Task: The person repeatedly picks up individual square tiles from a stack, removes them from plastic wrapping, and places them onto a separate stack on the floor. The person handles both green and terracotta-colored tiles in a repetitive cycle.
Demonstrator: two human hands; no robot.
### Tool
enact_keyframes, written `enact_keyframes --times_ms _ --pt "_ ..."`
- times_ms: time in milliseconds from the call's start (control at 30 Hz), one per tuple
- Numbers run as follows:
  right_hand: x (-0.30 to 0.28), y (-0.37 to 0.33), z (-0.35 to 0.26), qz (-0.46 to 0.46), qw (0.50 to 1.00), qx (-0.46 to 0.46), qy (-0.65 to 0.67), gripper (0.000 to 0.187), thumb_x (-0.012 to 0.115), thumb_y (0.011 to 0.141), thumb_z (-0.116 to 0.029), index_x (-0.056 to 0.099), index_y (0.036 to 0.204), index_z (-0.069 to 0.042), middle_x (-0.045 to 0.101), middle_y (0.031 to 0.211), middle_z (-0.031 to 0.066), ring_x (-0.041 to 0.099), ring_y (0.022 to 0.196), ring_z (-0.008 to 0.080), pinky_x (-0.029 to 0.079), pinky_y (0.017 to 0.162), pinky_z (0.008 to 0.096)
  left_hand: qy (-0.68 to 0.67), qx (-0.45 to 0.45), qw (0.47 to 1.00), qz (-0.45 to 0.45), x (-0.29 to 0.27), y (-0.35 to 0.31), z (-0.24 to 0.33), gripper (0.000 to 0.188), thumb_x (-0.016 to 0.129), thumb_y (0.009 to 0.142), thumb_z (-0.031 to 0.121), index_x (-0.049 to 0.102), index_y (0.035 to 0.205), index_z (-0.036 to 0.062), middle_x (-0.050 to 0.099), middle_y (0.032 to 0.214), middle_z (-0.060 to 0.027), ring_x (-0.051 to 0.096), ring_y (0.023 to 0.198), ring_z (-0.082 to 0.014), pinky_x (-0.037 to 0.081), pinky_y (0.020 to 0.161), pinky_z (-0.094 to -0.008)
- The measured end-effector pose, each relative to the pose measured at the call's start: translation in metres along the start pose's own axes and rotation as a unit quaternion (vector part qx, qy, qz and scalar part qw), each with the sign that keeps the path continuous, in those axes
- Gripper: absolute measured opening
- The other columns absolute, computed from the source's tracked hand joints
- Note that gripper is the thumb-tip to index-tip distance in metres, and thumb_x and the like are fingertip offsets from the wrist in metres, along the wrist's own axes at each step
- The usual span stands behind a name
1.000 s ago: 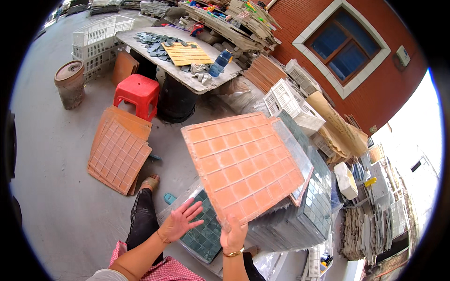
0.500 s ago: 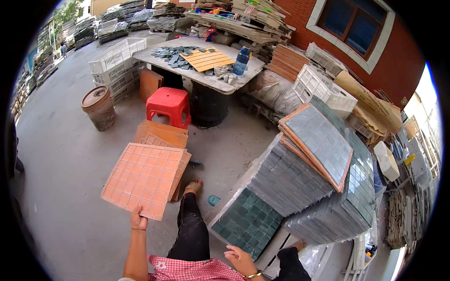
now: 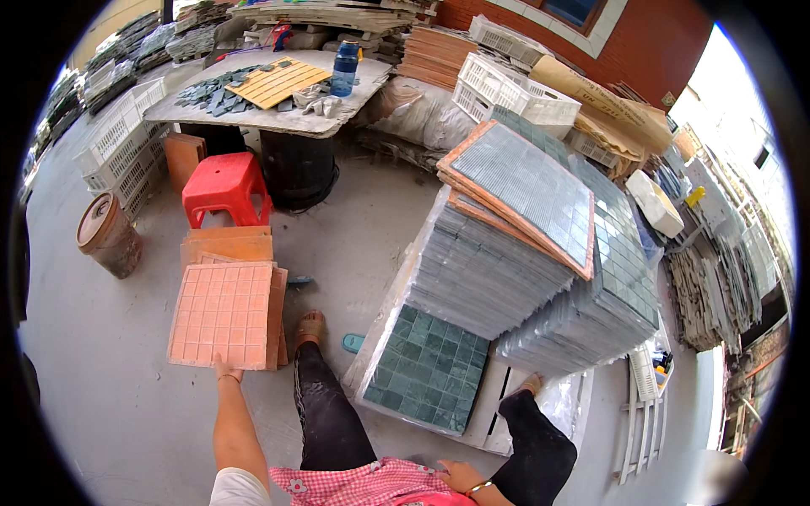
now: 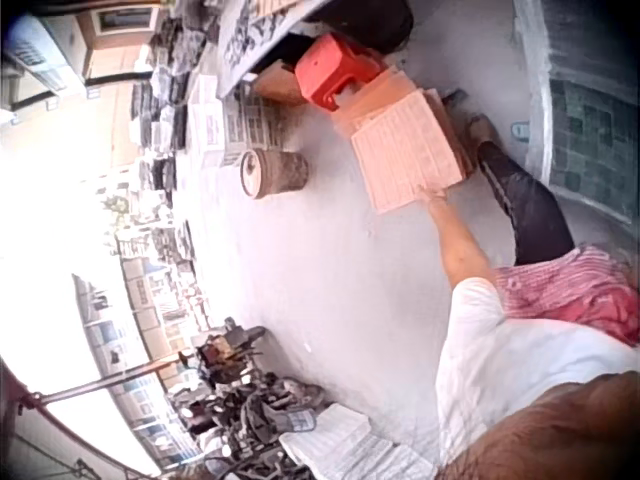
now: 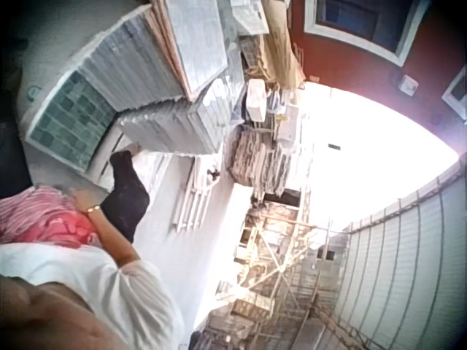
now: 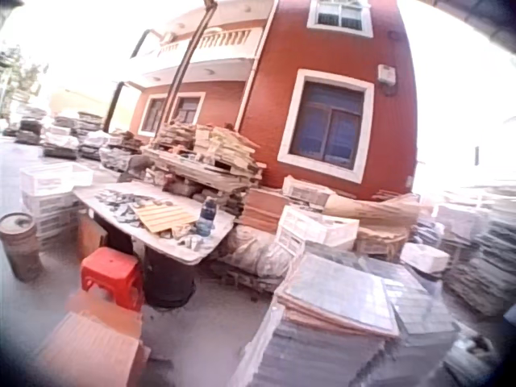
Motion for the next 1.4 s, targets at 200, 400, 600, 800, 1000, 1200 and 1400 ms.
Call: enact_keyframes --times_ms 200,400,600,800,1000,1200,1400 --pt "0.012 0.000 0.005 -0.013 0.999 0.029 0.009 0.041 0.048 0.076 -0.033 0.048 0.107 -0.006 0.056 0.091 0.0190 0.053 0.083 0.0344 0.042 0.073 0.0411 0.308 0.111 0.938 0.116 0.003 -0.045 0.007 0.066 0.042 0.079 0.044 0.017 0.129 0.0088 0.022 0.132 -0.0126 0.026 0.119 -0.0289 0.023 0.096 -0.0432" --pt "-0.006 0.005 -0.007 -0.052 0.998 0.002 0.040 0.039 0.048 0.077 -0.030 0.048 0.107 -0.005 0.055 0.094 0.0193 0.052 0.087 0.0348 0.039 0.078 0.0408 0.424 0.087 0.887 -0.160 0.057 -0.065 0.000 0.059 0.043 0.081 0.041 0.025 0.127 0.0087 0.028 0.129 -0.0124 0.029 0.118 -0.0246 0.025 0.095 -0.0331" --pt "-0.122 -0.054 0.026 0.248 0.945 -0.026 0.212 0.038 0.052 0.076 -0.025 0.047 0.107 -0.004 0.056 0.090 0.0191 0.054 0.086 0.0316 0.041 0.076 0.0369 0.600 0.125 0.728 -0.308 0.130 -0.220 -0.123 0.039 0.047 0.081 0.024 0.042 0.114 0.0019 0.052 0.100 -0.0132 0.051 0.091 -0.0217 0.040 0.080 -0.0308" --pt "-0.134 -0.126 0.186 0.616 0.607 0.103 0.491 0.019 0.048 0.078 -0.012 0.054 0.090 0.002 0.060 0.074 0.0089 0.058 0.063 0.0130 0.045 0.058 0.0226 0.828 0.251 0.305 -0.397 0.127 -0.247 -0.191 0.028 0.046 0.081 0.017 0.051 0.100 -0.0024 0.054 0.096 -0.0151 0.049 0.091 -0.0250 0.037 0.083 -0.0334" --pt "-0.017 -0.090 0.309 0.593 0.563 0.322 0.477 0.017 0.051 0.076 -0.012 0.056 0.087 0.000 0.060 0.070 0.0073 0.058 0.059 0.0139 0.047 0.050 0.0227 0.821 0.214 0.378 -0.370 0.132 -0.248 -0.194 0.025 0.049 0.079 0.016 0.053 0.095 -0.0031 0.055 0.094 -0.0146 0.049 0.088 -0.0244 0.038 0.080 -0.0331" --pt "-0.029 -0.040 0.315 0.525 0.378 0.193 0.738 0.030 0.053 0.076 -0.014 0.050 0.104 -0.005 0.055 0.091 0.0091 0.057 0.067 0.0190 0.048 0.057 0.0272 0.863 0.243 0.294 -0.331 0.127 -0.241 -0.191 0.028 0.053 0.077 0.017 0.054 0.094 -0.0056 0.057 0.090 -0.0162 0.051 0.087 -0.0247 0.038 0.081 -0.0321" --pt "-0.021 -0.014 0.369 0.485 0.088 0.138 0.859 0.049 0.057 0.076 -0.020 0.036 0.116 0.000 0.039 0.117 0.0157 0.051 0.088 0.0250 0.047 0.068 0.0293 0.890 0.212 0.253 -0.316 0.133 -0.249 -0.206 0.033 0.052 0.078 0.022 0.054 0.095 -0.0059 0.055 0.095 -0.0181 0.050 0.091 -0.0258 0.037 0.083 -0.0335"
Point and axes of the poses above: each hand's wrist, its own y-axis towards the middle knuckle, its own x-axis out of the palm, z = x × y, the point moved 2 cm from there along y, towards the middle knuckle
